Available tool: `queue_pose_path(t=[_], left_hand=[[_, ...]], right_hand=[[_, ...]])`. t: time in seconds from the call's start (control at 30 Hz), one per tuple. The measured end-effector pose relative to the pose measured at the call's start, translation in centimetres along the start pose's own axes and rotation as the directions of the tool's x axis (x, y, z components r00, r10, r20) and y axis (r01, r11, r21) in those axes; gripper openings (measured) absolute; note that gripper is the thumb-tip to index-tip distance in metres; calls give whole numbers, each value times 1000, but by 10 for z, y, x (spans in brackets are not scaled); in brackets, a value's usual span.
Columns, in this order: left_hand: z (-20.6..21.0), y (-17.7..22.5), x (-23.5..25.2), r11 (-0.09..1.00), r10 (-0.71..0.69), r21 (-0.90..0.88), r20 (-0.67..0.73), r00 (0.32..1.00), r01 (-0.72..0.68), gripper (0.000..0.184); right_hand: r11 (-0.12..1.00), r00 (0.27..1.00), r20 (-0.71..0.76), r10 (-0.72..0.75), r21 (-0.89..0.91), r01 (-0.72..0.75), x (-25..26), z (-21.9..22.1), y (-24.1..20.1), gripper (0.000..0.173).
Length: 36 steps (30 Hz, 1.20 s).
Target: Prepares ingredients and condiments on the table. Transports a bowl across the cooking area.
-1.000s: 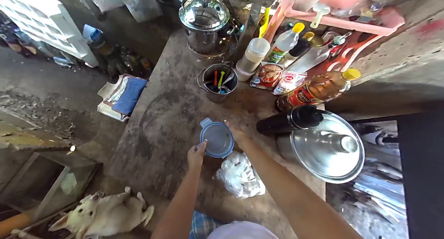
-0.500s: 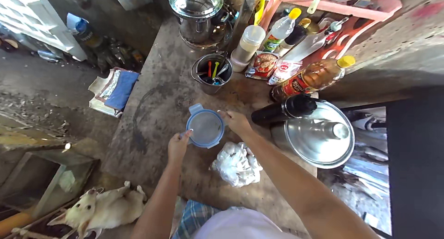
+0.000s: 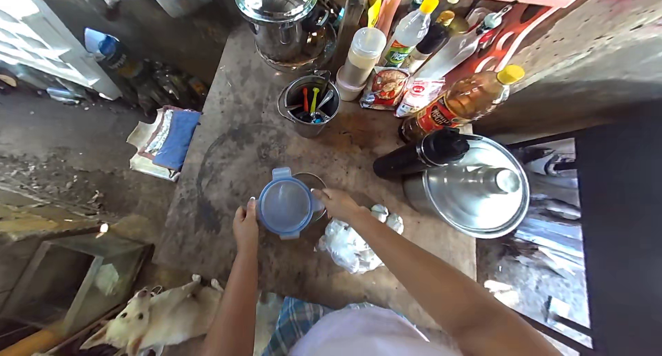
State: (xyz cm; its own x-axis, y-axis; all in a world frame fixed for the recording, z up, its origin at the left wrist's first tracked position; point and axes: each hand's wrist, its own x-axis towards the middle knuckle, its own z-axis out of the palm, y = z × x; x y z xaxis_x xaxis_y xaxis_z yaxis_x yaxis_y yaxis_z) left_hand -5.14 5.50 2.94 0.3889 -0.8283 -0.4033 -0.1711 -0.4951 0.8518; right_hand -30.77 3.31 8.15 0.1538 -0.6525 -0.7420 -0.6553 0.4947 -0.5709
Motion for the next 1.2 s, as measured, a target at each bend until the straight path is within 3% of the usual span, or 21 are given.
queue_pose_path(t=[0.1,0.3,0.37,0.47,0.57,0.63,0.77,0.83,0.93,1.0,1.07,1.13,1.2], left_hand=[[-9,-10,-6,991,-32,-131,-76,997,22,32],[-52,-38,6,983,-65,-178,-139,988,39,24],[-67,-49,13,979,-94,-193,-181,979,59,23],[-86,-65,23,981,-98,-185,-229,968,55,23],[-97,-78,31,988,-114,-134,-299,947,77,30],[-101,-79,34,995,-102,-22,-339,935,100,34],[-105,-61,29,951,-41,281,-304,952,131,42],[-109,-55,27,901,-2,418,-261,965,115,41],[-109,-28,15,895,91,446,-202,975,9,45],[-97,6,-1,961,115,261,-81,990,-90,48],[-82,52,-28,993,104,-64,154,983,-95,62],[-71,101,-60,933,160,-359,390,907,-11,100],[-70,147,-93,842,318,-538,555,769,40,116]], right_hand=[[997,992,127,15,74,-25,-13,28,3,61],[998,941,333,-54,32,47,-22,82,8,53],[970,946,323,12,227,-90,-24,93,8,55],[666,949,268,163,680,-307,-31,93,-1,58],[359,943,125,308,903,-238,-18,93,-3,61],[310,928,41,371,936,-165,-5,90,-3,67],[459,912,-72,403,878,-133,5,86,-2,47],[573,931,-107,349,810,-121,-6,76,-6,50],[735,960,-178,214,677,-39,-40,53,-19,48],[778,972,-203,117,628,38,-73,32,-33,39],[784,974,-226,14,607,129,-111,10,-48,31],[775,958,-259,-122,578,255,-153,-11,-63,42],[775,911,-320,-261,493,396,-193,-29,-74,46]])
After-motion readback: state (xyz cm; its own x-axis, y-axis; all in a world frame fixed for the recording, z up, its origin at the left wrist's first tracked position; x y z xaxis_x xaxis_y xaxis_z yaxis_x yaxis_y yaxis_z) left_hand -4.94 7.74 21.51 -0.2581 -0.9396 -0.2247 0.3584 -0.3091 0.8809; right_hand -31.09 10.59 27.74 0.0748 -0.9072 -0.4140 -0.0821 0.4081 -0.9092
